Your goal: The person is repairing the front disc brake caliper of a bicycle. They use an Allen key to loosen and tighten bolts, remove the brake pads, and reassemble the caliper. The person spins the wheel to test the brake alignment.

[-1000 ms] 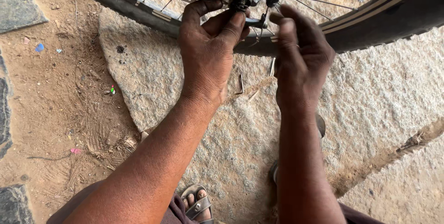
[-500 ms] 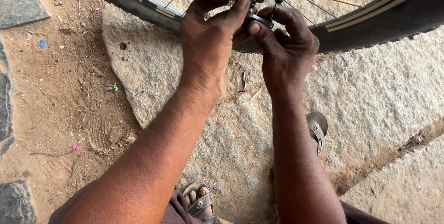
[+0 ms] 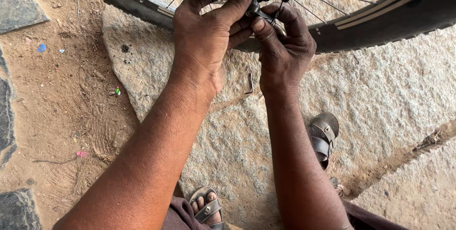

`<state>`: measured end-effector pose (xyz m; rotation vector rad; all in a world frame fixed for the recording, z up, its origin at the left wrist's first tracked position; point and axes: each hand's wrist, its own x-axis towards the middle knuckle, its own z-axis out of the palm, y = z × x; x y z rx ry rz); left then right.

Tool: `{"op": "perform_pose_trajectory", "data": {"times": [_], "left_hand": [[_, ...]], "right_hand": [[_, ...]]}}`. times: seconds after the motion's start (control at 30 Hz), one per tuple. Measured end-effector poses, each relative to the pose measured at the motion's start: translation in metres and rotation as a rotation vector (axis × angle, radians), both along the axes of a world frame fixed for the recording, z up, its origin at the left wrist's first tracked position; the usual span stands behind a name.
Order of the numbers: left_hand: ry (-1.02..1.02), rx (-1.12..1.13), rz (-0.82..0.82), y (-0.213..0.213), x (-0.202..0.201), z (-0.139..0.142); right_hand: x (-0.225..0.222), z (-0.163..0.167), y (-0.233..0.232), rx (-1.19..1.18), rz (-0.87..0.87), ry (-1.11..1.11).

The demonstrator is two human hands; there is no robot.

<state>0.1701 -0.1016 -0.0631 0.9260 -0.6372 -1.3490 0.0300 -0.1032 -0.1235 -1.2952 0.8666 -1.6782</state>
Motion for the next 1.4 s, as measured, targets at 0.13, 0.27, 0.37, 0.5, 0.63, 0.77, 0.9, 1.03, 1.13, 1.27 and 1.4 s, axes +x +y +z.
{"op": "perform_pose_trajectory", "data": {"times": [0.13, 0.27, 0.37, 0.5, 0.63, 0.77, 0.9, 1.03, 1.13, 1.27, 1.4], "left_hand": [[-0.017, -0.028, 0.004, -0.002, 0.002, -0.004], [-0.081, -0.075, 0.032, 0.0, 0.002, -0.007], [-0.358, 0.099, 0.071, 0.007, 0.003, -0.01], [-1.023, -0.224, 0.418, 0.014, 0.017, -0.02], [-1.617, -0.593, 0.501, -0.008, 0.044, -0.036], [-1.537, -0.75, 0.384, -0.027, 0.054, -0.047], [-1.407, -0.82, 0.281, -0.03, 0.058, -0.042], [-1.506, -0.893, 0.355, -0.034, 0.062, -0.037], [-1.617, -0.838, 0.407, -0.04, 0.064, -0.044], [-1.749, -0.785, 0.433, -0.047, 0.068, -0.059], [-1.832, -0.746, 0.442, -0.055, 0.07, -0.07]], "right_hand": [[0.002, -0.001, 0.0, 0.067, -0.003, -0.073], [0.008, -0.004, -0.001, 0.019, -0.012, -0.079], [0.011, -0.006, -0.001, 0.032, -0.05, -0.09], [0.01, -0.005, -0.001, 0.007, -0.13, -0.003], [0.008, 0.001, 0.002, 0.007, -0.176, 0.142], [0.012, 0.007, 0.003, -0.051, -0.202, 0.219], [0.011, 0.013, 0.002, -0.046, -0.225, 0.301], [0.011, 0.015, 0.0, -0.025, -0.274, 0.39], [0.012, 0.016, -0.001, -0.131, -0.329, 0.472], [0.011, 0.017, -0.004, -0.166, -0.294, 0.471], [0.007, 0.017, -0.007, -0.177, -0.294, 0.507]]}}
